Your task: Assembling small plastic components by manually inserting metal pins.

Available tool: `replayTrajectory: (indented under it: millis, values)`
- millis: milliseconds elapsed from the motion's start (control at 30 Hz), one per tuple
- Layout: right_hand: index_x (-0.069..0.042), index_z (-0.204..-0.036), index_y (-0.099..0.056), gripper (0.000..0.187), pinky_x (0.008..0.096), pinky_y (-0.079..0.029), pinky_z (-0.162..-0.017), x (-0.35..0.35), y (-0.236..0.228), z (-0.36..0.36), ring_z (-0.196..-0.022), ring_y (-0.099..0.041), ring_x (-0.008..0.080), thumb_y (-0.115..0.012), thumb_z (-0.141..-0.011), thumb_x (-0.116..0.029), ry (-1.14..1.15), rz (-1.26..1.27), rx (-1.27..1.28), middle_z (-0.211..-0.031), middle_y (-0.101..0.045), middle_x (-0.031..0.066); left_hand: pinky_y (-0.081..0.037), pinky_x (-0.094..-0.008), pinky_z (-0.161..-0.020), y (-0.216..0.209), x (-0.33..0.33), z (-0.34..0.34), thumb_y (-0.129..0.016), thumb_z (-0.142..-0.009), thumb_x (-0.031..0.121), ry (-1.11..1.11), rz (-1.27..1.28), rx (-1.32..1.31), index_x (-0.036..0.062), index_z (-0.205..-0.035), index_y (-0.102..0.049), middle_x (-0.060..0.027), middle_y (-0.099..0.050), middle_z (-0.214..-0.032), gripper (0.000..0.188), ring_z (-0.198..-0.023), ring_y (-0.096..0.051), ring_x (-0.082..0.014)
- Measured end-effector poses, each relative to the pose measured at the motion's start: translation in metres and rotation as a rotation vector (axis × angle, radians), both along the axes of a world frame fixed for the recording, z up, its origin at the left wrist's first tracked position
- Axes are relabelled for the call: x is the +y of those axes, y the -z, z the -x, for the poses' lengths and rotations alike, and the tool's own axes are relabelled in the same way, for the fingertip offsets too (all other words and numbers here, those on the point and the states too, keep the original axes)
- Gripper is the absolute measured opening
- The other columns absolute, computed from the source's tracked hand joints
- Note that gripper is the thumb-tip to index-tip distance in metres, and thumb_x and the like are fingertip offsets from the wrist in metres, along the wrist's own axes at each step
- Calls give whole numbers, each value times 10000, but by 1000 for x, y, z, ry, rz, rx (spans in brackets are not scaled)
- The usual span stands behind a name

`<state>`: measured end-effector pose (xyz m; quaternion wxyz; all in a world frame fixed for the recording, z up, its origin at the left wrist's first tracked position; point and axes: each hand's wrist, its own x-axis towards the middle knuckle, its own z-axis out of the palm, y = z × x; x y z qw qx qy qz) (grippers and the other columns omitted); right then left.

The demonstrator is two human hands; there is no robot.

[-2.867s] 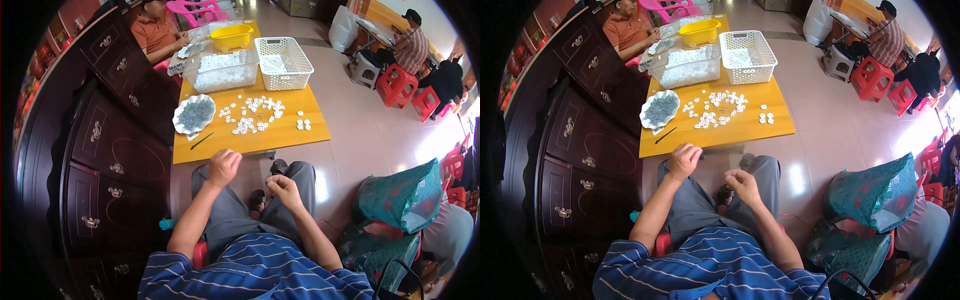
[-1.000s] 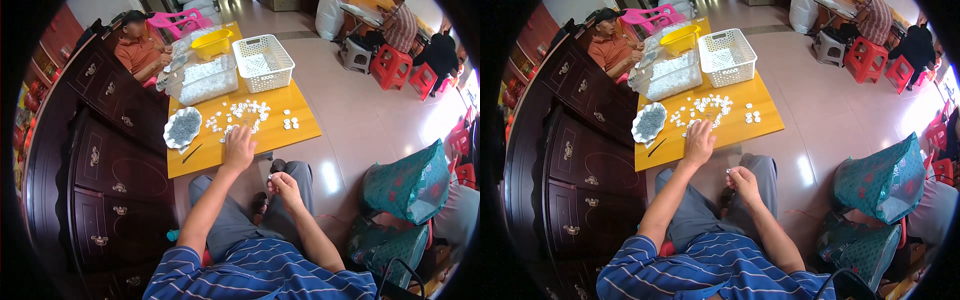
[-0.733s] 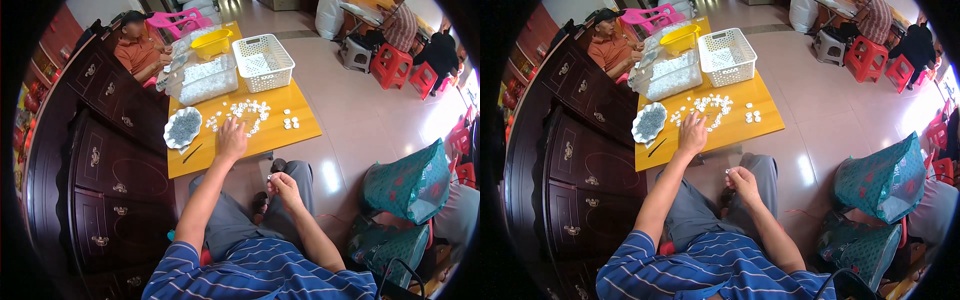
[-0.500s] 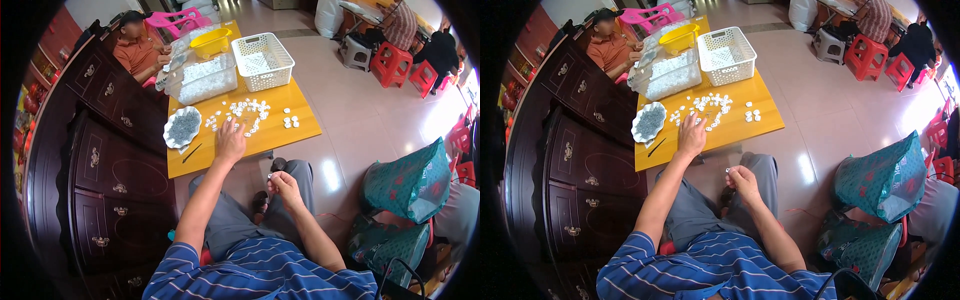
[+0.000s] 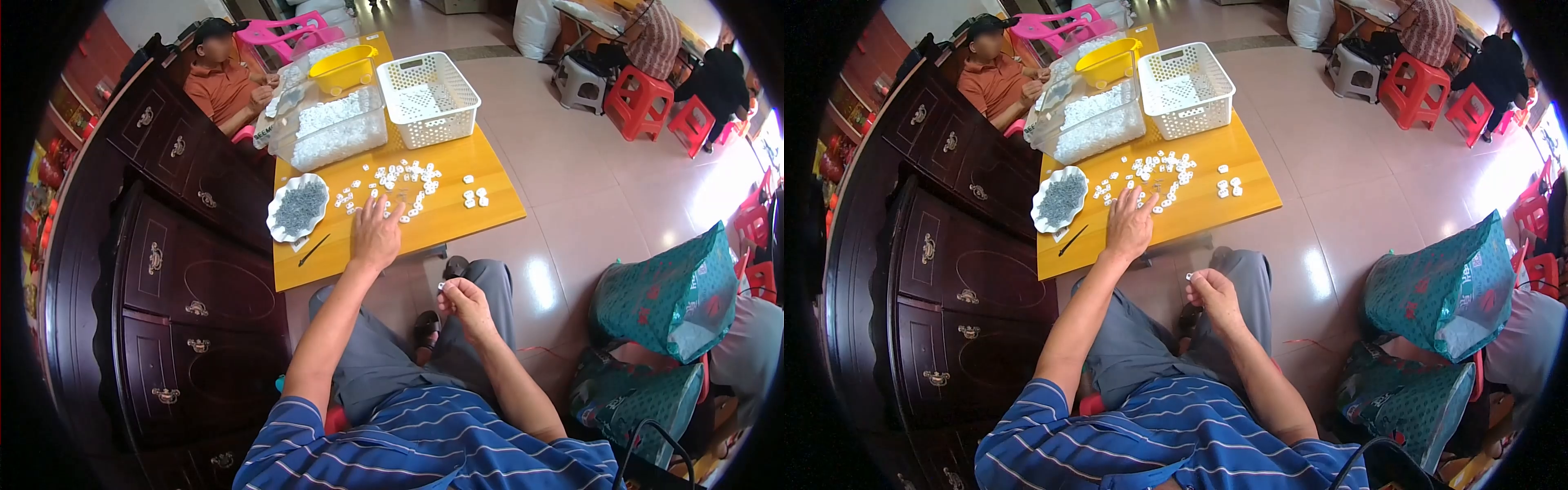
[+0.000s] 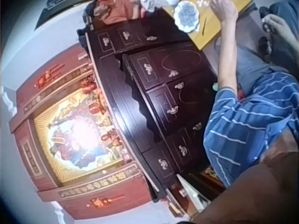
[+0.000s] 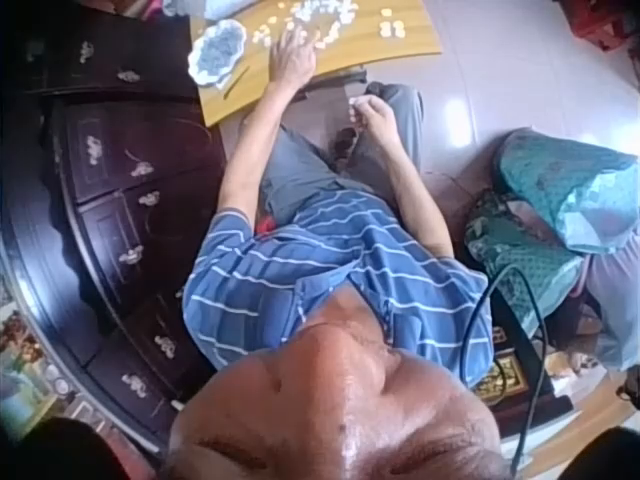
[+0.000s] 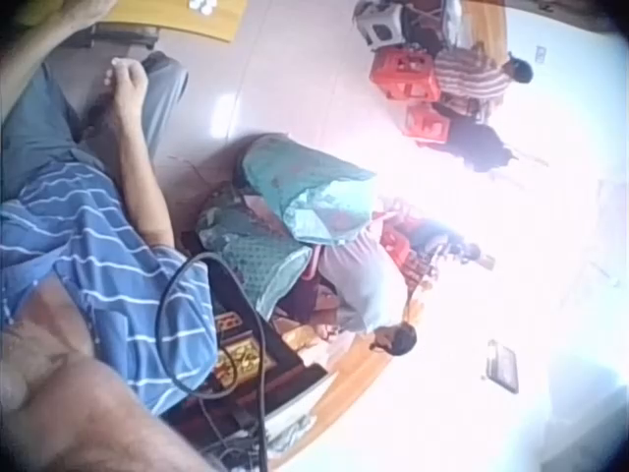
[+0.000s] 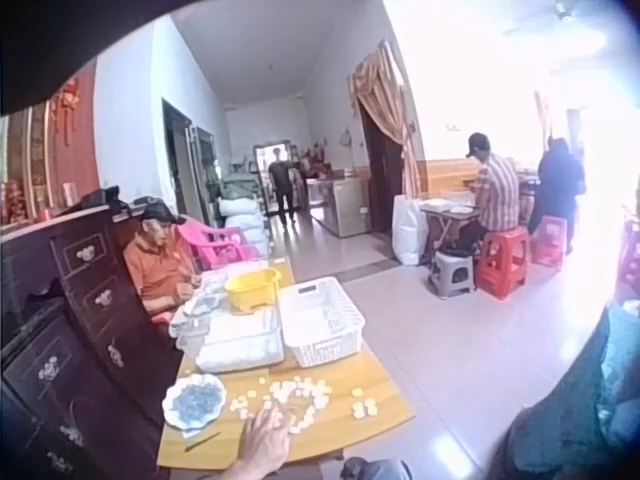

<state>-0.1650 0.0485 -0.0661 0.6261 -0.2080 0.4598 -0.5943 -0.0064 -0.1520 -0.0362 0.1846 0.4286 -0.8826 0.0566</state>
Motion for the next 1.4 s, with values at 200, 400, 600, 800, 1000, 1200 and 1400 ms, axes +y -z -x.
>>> replayTrajectory:
  millis: [200,400,600,800,1000,1200,1400]
  values:
    - [-75,-1003,-664,176,234,-480,-700,0,1,0,-743,-604,82,-602,-1052,-233,2,6,-5,-841,-668,-2,-367,-537,-1130,-5,5,1,-595,-914,120,37,32,-19,157,-1357,-659,-200,-548,-1434,448,-1368,-458,-428]
    - [-74,-997,-655,173,234,-475,-700,-2,1,0,-744,-601,84,-603,-1047,-232,-3,-1,-10,-840,-664,-2,-351,-569,-1132,-4,13,-8,-574,-932,177,31,26,-21,118,-1327,-661,-203,-551,-1439,409,-1383,-440,-432]
    - [-94,-973,-666,154,223,-500,-687,-2,1,-4,-738,-628,83,-609,-1053,-212,-22,18,16,-828,-678,-4,-348,-563,-1126,-3,36,-17,-600,-923,186,41,95,27,76,-1290,-671,-208,-553,-1420,390,-1375,-435,-447]
    - [-70,-1005,-658,180,232,-472,-703,0,1,-2,-752,-600,84,-605,-1042,-238,-19,-5,17,-841,-664,-1,-373,-539,-1116,3,57,-22,-745,-857,224,76,80,113,71,-1263,-687,-192,-569,-1371,438,-1341,-468,-425]
    - [-71,-1010,-662,180,234,-476,-710,3,-2,-6,-760,-599,85,-612,-1040,-241,-33,-2,24,-850,-663,-2,-500,-437,-864,8,61,-34,-813,-776,108,161,93,233,88,-1058,-756,-59,-639,-970,288,-971,-615,-281]
    - [-73,-974,-656,158,226,-477,-678,4,2,-10,-727,-590,79,-616,-1052,-205,-31,53,83,-829,-656,-1,-513,-424,-752,16,61,-33,-779,-796,63,195,141,354,86,-955,-747,-50,-642,-842,164,-822,-626,-281]
    - [-28,-1009,-655,155,217,-476,-683,3,7,-12,-748,-584,66,-605,-1058,-167,1,156,278,-849,-657,2,-536,-345,-736,7,97,-26,-695,-919,52,215,-377,660,22,-984,-718,-89,-712,-849,76,-790,-687,-242]
